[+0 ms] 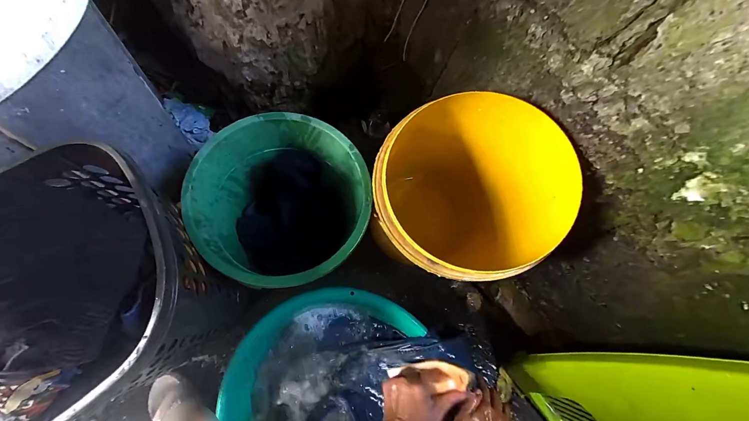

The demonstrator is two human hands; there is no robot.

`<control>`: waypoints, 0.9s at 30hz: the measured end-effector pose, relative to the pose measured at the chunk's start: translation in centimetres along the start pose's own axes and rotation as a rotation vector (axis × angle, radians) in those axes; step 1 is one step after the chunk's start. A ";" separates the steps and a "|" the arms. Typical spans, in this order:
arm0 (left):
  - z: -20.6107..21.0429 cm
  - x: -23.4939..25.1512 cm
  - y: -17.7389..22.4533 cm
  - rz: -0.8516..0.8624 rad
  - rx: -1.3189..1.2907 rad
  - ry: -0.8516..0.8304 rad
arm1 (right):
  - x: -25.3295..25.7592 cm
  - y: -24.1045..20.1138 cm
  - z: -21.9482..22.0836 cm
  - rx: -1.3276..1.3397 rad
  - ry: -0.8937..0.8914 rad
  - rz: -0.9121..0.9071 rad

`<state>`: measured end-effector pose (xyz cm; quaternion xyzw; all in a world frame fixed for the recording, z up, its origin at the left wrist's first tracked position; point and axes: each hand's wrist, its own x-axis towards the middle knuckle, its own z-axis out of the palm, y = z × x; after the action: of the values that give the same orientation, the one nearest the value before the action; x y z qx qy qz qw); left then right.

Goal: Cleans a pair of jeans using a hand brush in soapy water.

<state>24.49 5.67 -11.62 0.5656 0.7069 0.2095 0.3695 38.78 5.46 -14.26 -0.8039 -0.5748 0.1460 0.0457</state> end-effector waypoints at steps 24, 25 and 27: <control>-4.3 -3.0 -4.6 -0.460 0.136 -0.248 | 0.0 -0.1 -0.1 0.010 -0.020 0.024; -2.4 -3.1 -2.4 -0.339 0.037 -0.179 | 0.1 -0.2 -0.2 0.012 -0.021 0.020; 1.0 -4.2 -2.8 -0.235 -0.010 -0.209 | 0.1 -0.2 -0.3 -0.001 -0.038 0.021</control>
<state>23.76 0.81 -13.05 0.4960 0.7247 0.1082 0.4660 38.73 5.66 -13.93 -0.8068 -0.5673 0.1616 0.0330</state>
